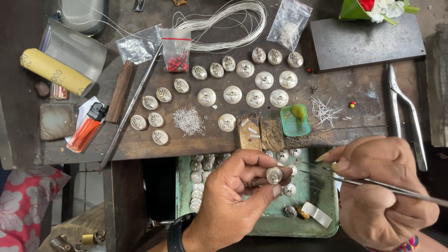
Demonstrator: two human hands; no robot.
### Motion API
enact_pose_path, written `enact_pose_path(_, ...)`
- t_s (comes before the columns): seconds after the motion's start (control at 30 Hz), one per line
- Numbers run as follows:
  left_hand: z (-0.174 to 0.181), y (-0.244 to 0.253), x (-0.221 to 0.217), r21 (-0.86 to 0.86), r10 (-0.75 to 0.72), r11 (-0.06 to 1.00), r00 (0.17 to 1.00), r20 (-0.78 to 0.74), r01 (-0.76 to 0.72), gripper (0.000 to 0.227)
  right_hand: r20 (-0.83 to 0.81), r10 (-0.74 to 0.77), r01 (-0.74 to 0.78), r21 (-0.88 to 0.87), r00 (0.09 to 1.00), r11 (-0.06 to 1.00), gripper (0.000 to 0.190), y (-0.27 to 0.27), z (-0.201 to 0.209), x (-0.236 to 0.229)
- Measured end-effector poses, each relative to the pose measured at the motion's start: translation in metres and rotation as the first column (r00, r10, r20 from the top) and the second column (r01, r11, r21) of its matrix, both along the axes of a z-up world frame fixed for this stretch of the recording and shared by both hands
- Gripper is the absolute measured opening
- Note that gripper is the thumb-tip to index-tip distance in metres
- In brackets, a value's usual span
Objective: Applying green enamel coating to the center of small silver jewelry pieces using a precision applicator tool.
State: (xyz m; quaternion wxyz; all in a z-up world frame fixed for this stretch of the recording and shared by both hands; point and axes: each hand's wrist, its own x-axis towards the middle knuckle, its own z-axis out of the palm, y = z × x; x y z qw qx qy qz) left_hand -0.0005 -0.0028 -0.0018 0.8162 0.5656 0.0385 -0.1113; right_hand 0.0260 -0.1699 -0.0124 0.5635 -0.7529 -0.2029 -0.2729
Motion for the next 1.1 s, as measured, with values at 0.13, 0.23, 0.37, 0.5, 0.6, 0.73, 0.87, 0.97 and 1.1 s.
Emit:
enact_pose_path(0.13,0.0,0.0,0.0,-0.012,-0.007,1.0,1.0,0.021,0.007,0.027,-0.135,-0.023,0.039,0.112,0.991,0.993,0.039,0.006,0.007,-0.004)
enact_pose_path(0.23,-0.002,-0.001,-0.001,-0.021,0.005,1.0,1.0,0.012,-0.005,0.028,-0.211,0.087,-0.111,-0.102,0.973,0.989,0.025,0.009,0.03,-0.005)
enact_pose_path(0.37,-0.005,-0.002,-0.002,-0.079,0.012,0.997,1.0,0.028,-0.01,0.027,-0.243,0.2,-0.247,-0.183,0.949,0.952,0.016,0.009,0.033,-0.004)
enact_pose_path(0.5,-0.004,-0.001,-0.003,-0.007,0.013,1.0,0.999,0.039,-0.013,0.026,-0.22,0.17,-0.241,-0.352,0.961,0.904,0.024,0.013,0.034,-0.005)
enact_pose_path(0.6,-0.003,0.0,-0.004,0.015,0.007,1.0,0.999,0.038,-0.008,0.025,-0.209,0.166,-0.235,-0.374,0.964,0.897,0.025,0.015,0.033,-0.006)
enact_pose_path(0.73,-0.003,0.001,-0.003,0.011,-0.002,1.0,0.997,0.071,0.002,0.025,-0.197,0.176,-0.238,-0.357,0.964,0.903,0.025,0.017,0.033,-0.005)
enact_pose_path(0.87,0.0,0.0,-0.002,0.037,-0.002,0.999,0.998,0.059,0.0,0.025,-0.188,0.175,-0.236,-0.386,0.967,0.892,0.025,0.017,0.033,-0.005)
enact_pose_path(0.97,-0.001,0.0,-0.002,0.015,0.012,1.0,0.999,0.047,-0.012,0.025,-0.166,0.167,-0.22,-0.385,0.972,0.896,0.026,0.018,0.031,-0.005)
enact_pose_path(1.1,0.004,0.001,-0.002,0.059,-0.003,0.998,0.999,0.032,0.001,0.028,-0.145,0.157,-0.205,-0.416,0.977,0.886,0.027,0.017,0.027,-0.005)
